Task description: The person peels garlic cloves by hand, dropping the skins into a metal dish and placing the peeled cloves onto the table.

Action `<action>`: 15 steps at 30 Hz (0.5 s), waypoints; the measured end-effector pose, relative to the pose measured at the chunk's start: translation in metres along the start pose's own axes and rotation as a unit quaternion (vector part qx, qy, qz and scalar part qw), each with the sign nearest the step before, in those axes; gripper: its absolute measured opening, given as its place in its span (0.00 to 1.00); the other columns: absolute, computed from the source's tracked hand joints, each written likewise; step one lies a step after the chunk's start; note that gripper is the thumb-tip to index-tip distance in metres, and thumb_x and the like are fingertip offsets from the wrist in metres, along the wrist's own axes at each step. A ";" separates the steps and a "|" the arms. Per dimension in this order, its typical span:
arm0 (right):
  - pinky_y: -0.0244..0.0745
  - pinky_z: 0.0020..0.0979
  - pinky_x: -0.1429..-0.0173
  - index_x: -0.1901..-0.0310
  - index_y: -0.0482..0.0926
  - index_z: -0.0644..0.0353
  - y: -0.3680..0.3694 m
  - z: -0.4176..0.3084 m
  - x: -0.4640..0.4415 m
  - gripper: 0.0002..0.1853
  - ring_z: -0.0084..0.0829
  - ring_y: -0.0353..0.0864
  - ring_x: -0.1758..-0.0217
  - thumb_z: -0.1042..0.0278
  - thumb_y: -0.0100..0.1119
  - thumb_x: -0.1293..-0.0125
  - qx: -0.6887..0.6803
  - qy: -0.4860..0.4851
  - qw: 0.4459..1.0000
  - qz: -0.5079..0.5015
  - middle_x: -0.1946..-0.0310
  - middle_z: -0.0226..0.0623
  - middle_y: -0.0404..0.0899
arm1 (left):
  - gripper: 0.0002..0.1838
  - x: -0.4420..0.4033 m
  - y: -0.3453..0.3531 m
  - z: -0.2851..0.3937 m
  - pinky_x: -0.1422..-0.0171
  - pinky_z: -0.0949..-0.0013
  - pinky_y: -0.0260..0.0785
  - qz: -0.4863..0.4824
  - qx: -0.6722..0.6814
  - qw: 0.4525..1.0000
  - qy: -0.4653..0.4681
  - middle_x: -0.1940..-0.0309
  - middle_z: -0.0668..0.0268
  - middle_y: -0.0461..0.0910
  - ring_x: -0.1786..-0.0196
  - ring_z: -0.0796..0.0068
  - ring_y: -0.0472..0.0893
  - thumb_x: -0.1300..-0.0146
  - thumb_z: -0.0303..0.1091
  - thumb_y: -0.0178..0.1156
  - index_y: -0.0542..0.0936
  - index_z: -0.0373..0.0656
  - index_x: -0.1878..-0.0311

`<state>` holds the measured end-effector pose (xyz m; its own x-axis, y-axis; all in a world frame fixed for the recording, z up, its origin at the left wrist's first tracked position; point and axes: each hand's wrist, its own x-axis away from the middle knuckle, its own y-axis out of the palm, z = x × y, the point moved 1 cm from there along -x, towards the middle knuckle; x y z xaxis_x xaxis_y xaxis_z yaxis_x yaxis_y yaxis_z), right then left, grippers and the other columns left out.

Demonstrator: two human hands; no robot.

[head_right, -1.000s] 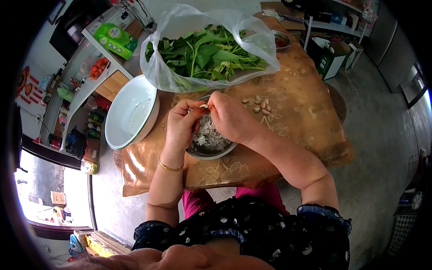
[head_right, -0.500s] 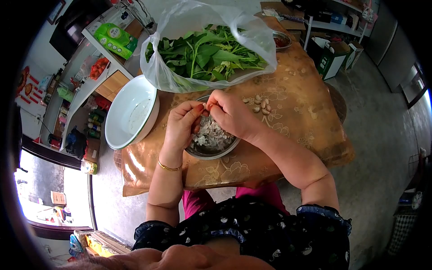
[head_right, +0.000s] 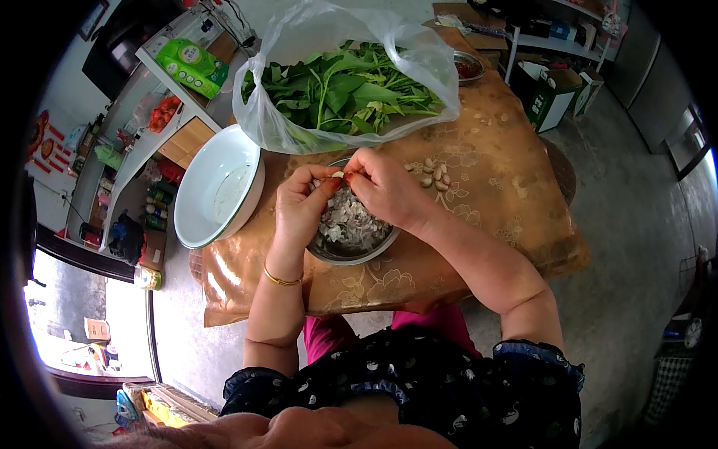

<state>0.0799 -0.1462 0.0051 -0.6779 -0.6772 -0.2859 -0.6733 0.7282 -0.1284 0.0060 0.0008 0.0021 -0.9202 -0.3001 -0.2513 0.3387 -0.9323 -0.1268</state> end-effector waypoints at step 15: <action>0.60 0.19 0.74 0.65 0.72 0.64 -0.002 -0.001 0.000 0.03 0.12 0.63 0.75 0.75 0.49 0.36 -0.011 0.030 0.999 -0.004 0.77 0.23 0.69 | 0.07 -0.002 0.000 -0.010 0.64 0.84 0.65 -0.016 -0.050 0.995 0.085 0.70 0.72 0.79 0.70 0.88 0.72 0.42 0.21 0.61 0.80 0.35 0.60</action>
<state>0.0807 -0.1474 0.0058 -0.6893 -0.6880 -0.2272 -0.6840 0.7213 -0.1090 0.0095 0.0037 -0.0068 -0.8872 -0.2231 -0.4038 0.3344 -0.9141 -0.2295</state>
